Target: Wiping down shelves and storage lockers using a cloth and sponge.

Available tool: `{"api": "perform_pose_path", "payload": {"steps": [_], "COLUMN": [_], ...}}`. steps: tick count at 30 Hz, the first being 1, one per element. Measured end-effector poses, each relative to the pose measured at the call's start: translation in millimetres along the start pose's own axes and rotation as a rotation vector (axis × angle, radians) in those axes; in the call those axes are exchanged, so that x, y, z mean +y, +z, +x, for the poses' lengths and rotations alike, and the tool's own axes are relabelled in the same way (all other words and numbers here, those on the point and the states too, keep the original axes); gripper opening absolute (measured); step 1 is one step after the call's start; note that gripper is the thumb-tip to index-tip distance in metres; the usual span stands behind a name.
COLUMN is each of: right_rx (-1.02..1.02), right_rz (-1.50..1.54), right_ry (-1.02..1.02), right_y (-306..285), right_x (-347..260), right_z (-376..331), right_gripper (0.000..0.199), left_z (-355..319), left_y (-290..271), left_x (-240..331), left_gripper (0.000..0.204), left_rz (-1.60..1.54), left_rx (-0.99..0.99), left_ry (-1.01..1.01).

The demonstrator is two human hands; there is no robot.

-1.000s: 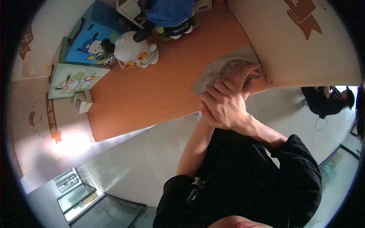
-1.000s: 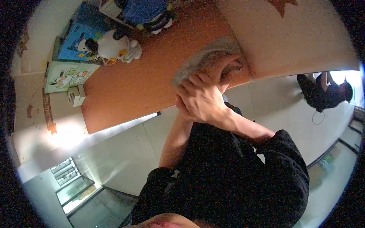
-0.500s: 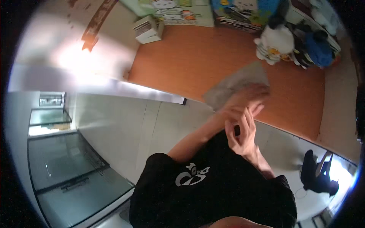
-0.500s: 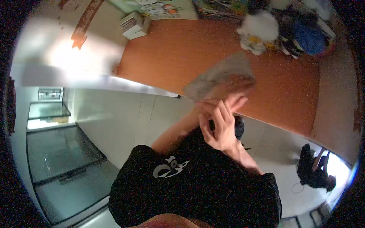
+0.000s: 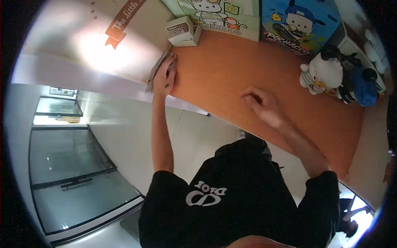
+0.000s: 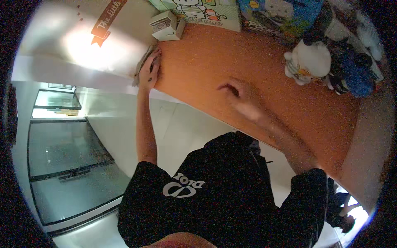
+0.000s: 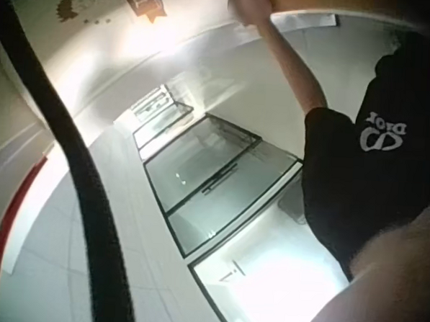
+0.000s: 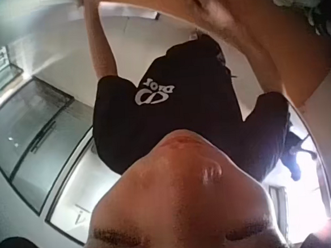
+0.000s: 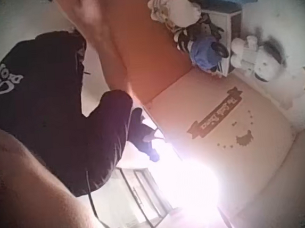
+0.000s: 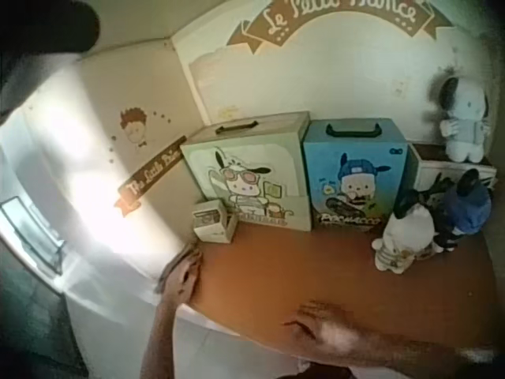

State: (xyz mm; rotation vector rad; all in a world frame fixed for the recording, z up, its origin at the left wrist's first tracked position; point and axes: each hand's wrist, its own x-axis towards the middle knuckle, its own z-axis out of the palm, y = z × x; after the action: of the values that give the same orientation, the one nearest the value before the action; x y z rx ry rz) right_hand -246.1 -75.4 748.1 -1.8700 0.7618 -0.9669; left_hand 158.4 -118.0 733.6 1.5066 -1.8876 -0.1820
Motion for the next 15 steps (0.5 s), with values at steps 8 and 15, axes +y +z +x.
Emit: {"api": "perform_pose_path", "payload": {"steps": [8, 15], "right_rx": [-0.042, -0.043], "right_rz": [0.366, 0.29], "right_ry": [0.395, 0.321], "right_y": [-13.5, -11.9], "right_x": [-1.6, 0.4], "right_z": [-2.8, -1.6], "right_gripper": [0.015, 0.015], "left_z": [21.1, 44.9], "left_y": [9.9, 13.1], "left_x": [0.1, 1.9], "left_gripper": [0.041, 0.029], "left_rz": [-0.08, -0.055], "left_rx": [0.024, 0.046], "left_ry": [0.026, -0.063]}}
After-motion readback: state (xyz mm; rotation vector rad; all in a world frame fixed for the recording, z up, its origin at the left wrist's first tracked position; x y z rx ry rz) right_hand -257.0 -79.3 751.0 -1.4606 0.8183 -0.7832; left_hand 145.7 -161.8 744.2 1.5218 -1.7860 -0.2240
